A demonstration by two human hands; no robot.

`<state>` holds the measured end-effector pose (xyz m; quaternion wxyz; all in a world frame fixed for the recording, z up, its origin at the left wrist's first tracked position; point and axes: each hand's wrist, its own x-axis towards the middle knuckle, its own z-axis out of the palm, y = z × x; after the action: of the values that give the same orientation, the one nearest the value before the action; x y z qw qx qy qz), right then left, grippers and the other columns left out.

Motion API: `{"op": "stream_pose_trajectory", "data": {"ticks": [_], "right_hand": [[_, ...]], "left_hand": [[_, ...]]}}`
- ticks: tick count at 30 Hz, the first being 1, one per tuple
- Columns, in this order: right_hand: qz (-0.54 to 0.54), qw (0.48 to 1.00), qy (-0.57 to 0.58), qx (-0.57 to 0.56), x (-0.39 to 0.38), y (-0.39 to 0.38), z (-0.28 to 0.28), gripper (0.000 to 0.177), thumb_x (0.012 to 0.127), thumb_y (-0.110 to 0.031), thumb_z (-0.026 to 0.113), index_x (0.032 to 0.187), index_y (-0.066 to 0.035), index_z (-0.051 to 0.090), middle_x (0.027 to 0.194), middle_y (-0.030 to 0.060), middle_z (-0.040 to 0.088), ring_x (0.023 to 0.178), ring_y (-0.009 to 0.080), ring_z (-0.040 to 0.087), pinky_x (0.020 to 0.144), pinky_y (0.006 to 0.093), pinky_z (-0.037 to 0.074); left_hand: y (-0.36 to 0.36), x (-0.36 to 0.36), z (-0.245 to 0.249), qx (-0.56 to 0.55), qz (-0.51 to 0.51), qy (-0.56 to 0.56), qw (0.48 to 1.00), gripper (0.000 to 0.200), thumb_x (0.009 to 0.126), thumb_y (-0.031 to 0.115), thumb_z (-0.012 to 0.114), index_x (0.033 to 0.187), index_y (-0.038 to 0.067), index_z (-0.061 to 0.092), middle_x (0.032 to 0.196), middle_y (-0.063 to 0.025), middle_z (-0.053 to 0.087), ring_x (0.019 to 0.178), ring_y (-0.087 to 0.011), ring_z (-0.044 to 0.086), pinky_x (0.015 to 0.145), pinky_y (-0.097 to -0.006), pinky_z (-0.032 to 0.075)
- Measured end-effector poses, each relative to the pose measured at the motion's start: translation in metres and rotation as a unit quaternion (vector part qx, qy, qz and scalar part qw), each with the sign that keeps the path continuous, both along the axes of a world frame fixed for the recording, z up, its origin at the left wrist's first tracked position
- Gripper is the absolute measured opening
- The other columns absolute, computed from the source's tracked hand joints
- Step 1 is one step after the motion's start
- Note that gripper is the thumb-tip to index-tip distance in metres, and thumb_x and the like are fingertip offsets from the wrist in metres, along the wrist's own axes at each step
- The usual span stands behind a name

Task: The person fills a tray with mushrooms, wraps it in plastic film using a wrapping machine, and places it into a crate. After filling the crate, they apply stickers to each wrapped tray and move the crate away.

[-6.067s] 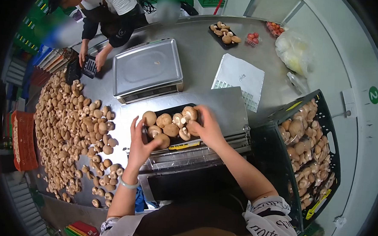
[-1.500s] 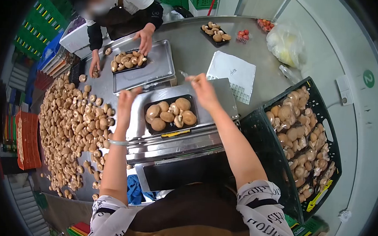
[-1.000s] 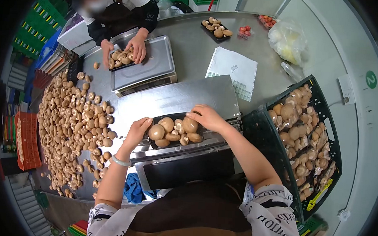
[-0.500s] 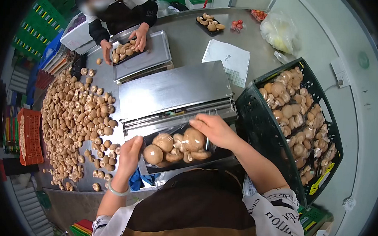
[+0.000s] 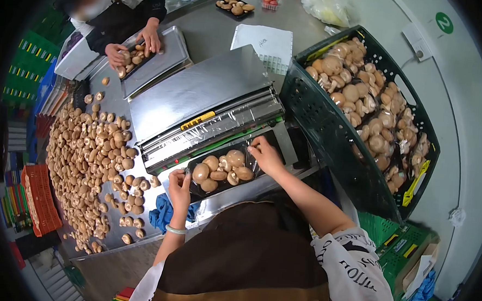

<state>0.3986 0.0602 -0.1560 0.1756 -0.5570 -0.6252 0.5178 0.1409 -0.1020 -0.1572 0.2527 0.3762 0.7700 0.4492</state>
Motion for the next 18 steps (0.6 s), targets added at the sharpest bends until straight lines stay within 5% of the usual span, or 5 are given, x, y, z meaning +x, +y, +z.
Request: {"op": "stream_pose_trajectory", "data": {"ticks": [3,10,12,15,18], "right_hand": [[-0.034,0.998,0.037,0.045,-0.006,-0.012,0.002,0.021,0.091,-0.017,0.062,0.101,-0.002,0.050,0.079,0.0155,0.065,0.073,0.0285,0.065,0.068,0.0373,0.048],[-0.176,0.976,0.093,0.088,0.080,-0.059,0.062,0.014,0.092,-0.007,0.059,0.099,-0.003,0.048,0.061,-0.0001,0.051,0.056,0.0065,0.044,0.052,0.0250,0.034],[-0.218,0.970,0.028,0.103,0.098,-0.076,0.017,0.014,0.092,-0.008,0.059,0.100,-0.005,0.048,0.060,0.0052,0.052,0.052,0.0105,0.045,0.049,0.0288,0.035],[-0.258,0.945,-0.084,0.183,0.098,-0.091,-0.046,0.012,0.095,-0.007,0.056,0.102,-0.006,0.047,0.065,0.0072,0.054,0.055,0.0131,0.053,0.050,0.0313,0.040],[-0.253,0.932,-0.203,0.164,0.064,-0.104,-0.094,0.012,0.097,-0.018,0.048,0.109,-0.016,0.047,0.073,0.0208,0.063,0.069,0.0421,0.064,0.058,0.0511,0.047]], "left_hand": [[-0.003,0.003,-0.008,0.024,0.050,-0.102,0.993,0.014,0.094,0.005,0.057,0.102,0.003,0.047,0.077,0.0003,0.044,0.063,-0.0109,0.044,0.064,-0.0259,0.042],[0.006,-0.002,0.037,0.012,-0.043,0.097,0.994,0.009,0.091,-0.003,0.054,0.094,0.002,0.047,0.071,-0.0071,0.048,0.064,-0.0162,0.046,0.061,-0.0301,0.042],[0.012,0.003,0.011,-0.052,-0.096,0.188,0.976,0.021,0.087,-0.002,0.056,0.106,0.005,0.055,0.079,-0.0150,0.060,0.068,-0.0330,0.061,0.061,-0.0373,0.048],[0.036,0.022,-0.001,-0.069,-0.239,0.371,0.895,0.046,0.079,-0.004,0.053,0.122,0.012,0.055,0.097,-0.0142,0.065,0.076,-0.0340,0.065,0.062,-0.0408,0.053],[0.072,0.041,-0.009,-0.015,-0.326,0.341,0.882,0.050,0.080,-0.003,0.055,0.128,0.013,0.052,0.099,-0.0152,0.065,0.075,-0.0351,0.066,0.064,-0.0406,0.054]]}}
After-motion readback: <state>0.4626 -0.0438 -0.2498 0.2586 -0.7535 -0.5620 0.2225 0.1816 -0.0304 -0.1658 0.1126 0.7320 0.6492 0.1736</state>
